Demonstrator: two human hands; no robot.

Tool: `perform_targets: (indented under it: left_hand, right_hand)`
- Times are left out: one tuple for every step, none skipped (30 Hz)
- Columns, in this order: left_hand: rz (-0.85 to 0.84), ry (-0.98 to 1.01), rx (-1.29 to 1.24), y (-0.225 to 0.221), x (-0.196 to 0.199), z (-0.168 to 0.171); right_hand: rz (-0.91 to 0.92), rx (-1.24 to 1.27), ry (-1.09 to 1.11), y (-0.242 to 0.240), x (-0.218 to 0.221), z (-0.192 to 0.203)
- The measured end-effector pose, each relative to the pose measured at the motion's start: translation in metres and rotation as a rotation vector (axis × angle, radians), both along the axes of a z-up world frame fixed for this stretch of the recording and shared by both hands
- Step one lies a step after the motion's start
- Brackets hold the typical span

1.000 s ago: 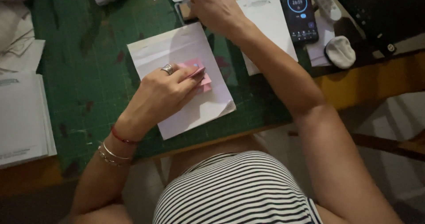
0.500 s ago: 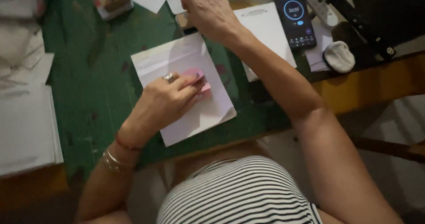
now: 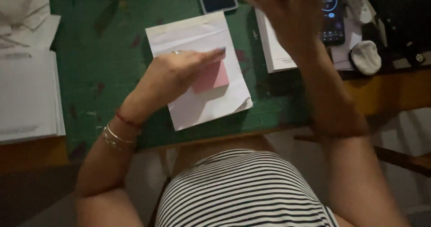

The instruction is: Manually applying a stamp to a pad of pink sticky notes on a workbench using an ink pad.

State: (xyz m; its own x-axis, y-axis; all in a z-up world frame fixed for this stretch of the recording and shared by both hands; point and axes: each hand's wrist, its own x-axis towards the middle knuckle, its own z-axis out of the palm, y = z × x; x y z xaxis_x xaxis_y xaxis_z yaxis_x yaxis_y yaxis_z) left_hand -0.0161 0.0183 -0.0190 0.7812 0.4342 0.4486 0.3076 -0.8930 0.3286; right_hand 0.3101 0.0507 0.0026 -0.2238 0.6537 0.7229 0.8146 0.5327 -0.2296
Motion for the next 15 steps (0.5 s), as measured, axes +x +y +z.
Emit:
perform_targets:
  left_hand:
    - [0.009,-0.002,-0.009,0.003,-0.002,-0.004]
    - [0.001,-0.071,-0.13,0.006,-0.004,-0.009]
    - [-0.008,-0.141,-0.251,0.01,-0.005,-0.014]
    - [0.002,-0.143,-0.26,0.013,-0.006,-0.017]
    - [0.018,-0.154,-0.333,0.016,-0.008,-0.021]
    - [0.032,-0.162,-0.404,0.02,-0.009,-0.024]
    - [0.041,-0.162,-0.412,0.021,-0.009,-0.023]
    - [0.008,-0.183,-0.402,0.022,-0.009,-0.022]
    - [-0.024,-0.204,-0.393,0.024,-0.009,-0.021]
    - [-0.018,-0.199,-0.409,0.024,-0.009,-0.019]
    - [-0.055,-0.22,-0.408,0.025,-0.009,-0.016]
    - [-0.094,-0.248,-0.402,0.026,-0.008,-0.016]
    - [-0.091,-0.25,-0.412,0.024,-0.007,-0.018]
    - [-0.059,-0.241,-0.407,0.024,-0.007,-0.019]
    - [-0.026,-0.232,-0.401,0.024,-0.007,-0.019]
  right_hand:
    - [0.009,-0.009,-0.002,-0.022,-0.004,0.008]
    - [0.04,-0.03,0.053,-0.044,-0.007,0.017]
    - [0.073,-0.053,0.109,-0.065,-0.01,0.026]
    - [0.082,-0.063,0.109,-0.073,-0.018,0.022]
    - [0.136,-0.101,0.101,-0.08,-0.025,0.019]
    - [0.188,-0.137,0.095,-0.087,-0.032,0.016]
    - [0.196,-0.145,0.097,-0.085,-0.04,0.006]
    - [0.278,-0.196,0.034,-0.084,-0.048,-0.004]
    - [0.361,-0.246,-0.03,-0.083,-0.056,-0.015]
    - [0.365,-0.261,-0.022,-0.083,-0.063,-0.016]
    - [0.379,-0.251,-0.102,-0.083,-0.069,-0.017]
    - [0.391,-0.235,-0.189,-0.083,-0.074,-0.017]
    - [0.395,-0.246,-0.188,-0.086,-0.077,-0.018]
    - [0.408,-0.255,-0.203,-0.085,-0.08,-0.018]
    - [0.422,-0.263,-0.217,-0.084,-0.084,-0.016]
